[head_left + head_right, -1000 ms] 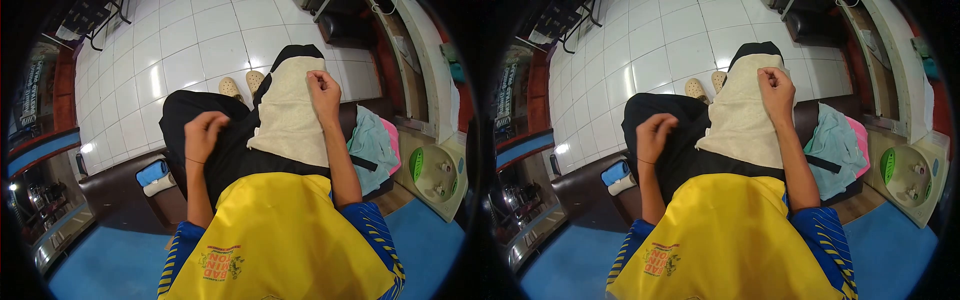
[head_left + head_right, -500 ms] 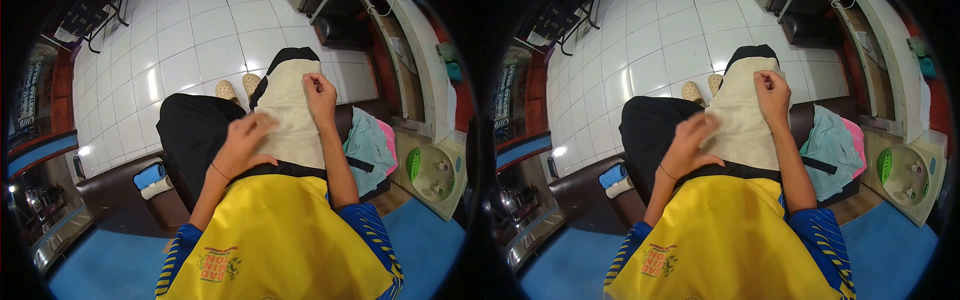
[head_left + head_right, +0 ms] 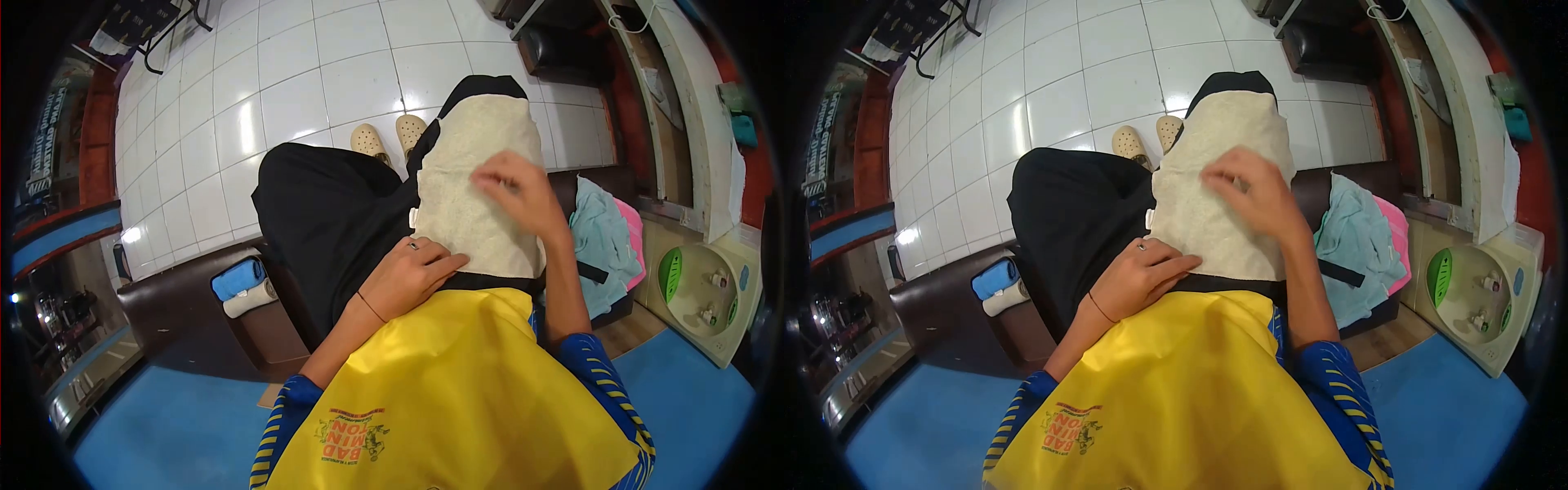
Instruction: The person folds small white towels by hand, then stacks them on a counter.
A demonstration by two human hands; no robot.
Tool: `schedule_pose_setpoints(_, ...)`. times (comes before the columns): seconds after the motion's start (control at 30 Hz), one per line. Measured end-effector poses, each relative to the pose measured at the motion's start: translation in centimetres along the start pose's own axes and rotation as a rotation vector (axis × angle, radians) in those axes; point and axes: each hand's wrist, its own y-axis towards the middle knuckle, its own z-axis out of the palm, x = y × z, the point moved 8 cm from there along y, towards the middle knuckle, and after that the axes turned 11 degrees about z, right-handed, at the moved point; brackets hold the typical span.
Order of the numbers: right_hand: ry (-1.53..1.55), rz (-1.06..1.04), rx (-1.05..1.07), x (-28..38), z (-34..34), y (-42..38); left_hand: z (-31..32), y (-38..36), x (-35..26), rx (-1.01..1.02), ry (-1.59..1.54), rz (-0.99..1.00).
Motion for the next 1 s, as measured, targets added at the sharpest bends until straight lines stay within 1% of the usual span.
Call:
schedule_pose_setpoints(0.03,-0.149,-0.043,0.219,0.7,1.7,-1.2,0.2,-0.1,0.2,-0.001,-0.024,-0.033)
schedule_pose_setpoints(0.1,-0.288,-0.176,0.293,1.7,2.7,-2.9,0.7,-0.2,0.5,-0.003,-0.058,-0.064)
schedule_pose_setpoints(0.13,-0.345,-0.165,0.312,1.3,3.1,-3.3,1.3,-0.4,1.0,0.032,-0.084,-0.085)
schedule_pose_setpoints(0.27,-0.376,-0.201,0.286,0.2,3.5,-3.2,2.1,-0.6,1.4,0.137,-0.099,-0.119)
schedule_pose_setpoints(0.33,-0.194,-0.174,0.260,0.4,2.8,-2.7,2.1,-0.7,1.4,0.140,-0.110,-0.124)
schedule_pose_setpoints(0.37,-0.194,-0.178,0.261,0.4,2.6,-2.4,2.1,-0.7,1.5,0.143,-0.120,-0.125)
schedule_pose_setpoints(0.43,0.015,0.015,-0.101,-1.1,-1.1,-1.4,2.1,-0.9,1.5,0.145,-0.131,-0.130)
schedule_pose_setpoints(0.5,-0.107,-0.018,-0.166,-0.5,-2.3,-1.1,2.3,-0.9,1.6,0.152,-0.142,-0.125)
schedule_pose_setpoints(0.53,-0.089,-0.020,-0.121,-0.1,-2.2,-1.2,2.4,-1.0,1.7,0.146,-0.151,-0.131)
schedule_pose_setpoints(0.57,-0.087,-0.019,-0.123,0.0,-2.2,-1.4,2.4,-1.1,1.8,0.141,-0.160,-0.138)
schedule_pose_setpoints(0.63,-0.151,-0.122,0.083,1.0,0.1,-2.1,2.4,-1.0,1.7,0.144,-0.163,-0.139)
schedule_pose_setpoints(0.67,-0.219,-0.162,0.132,1.6,1.0,-2.5,2.3,-1.0,1.7,0.145,-0.165,-0.141)
schedule_pose_setpoints(0.73,-0.342,-0.298,0.148,1.9,2.8,-3.3,2.3,-0.9,1.7,0.158,-0.162,-0.145)
schedule_pose_setpoints(0.8,-0.371,-0.258,0.136,0.9,3.7,-3.4,2.3,-0.9,1.6,0.171,-0.163,-0.142)
schedule_pose_setpoints(0.87,-0.381,-0.228,0.027,0.3,2.5,-2.9,2.0,-0.8,1.6,0.149,-0.178,-0.130)
schedule_pose_setpoints(0.9,-0.419,-0.243,-0.133,0.5,0.8,-2.6,1.9,-0.7,1.6,0.151,-0.186,-0.115)
schedule_pose_setpoints(0.97,-0.404,-0.147,-0.423,-1.3,-3.3,-1.8,2.0,-0.7,1.7,0.182,-0.173,-0.122)
schedule_pose_setpoints(1.0,-0.288,-0.031,-0.486,-2.4,-5.4,-1.8,1.6,-0.4,1.5,0.161,-0.189,-0.104)
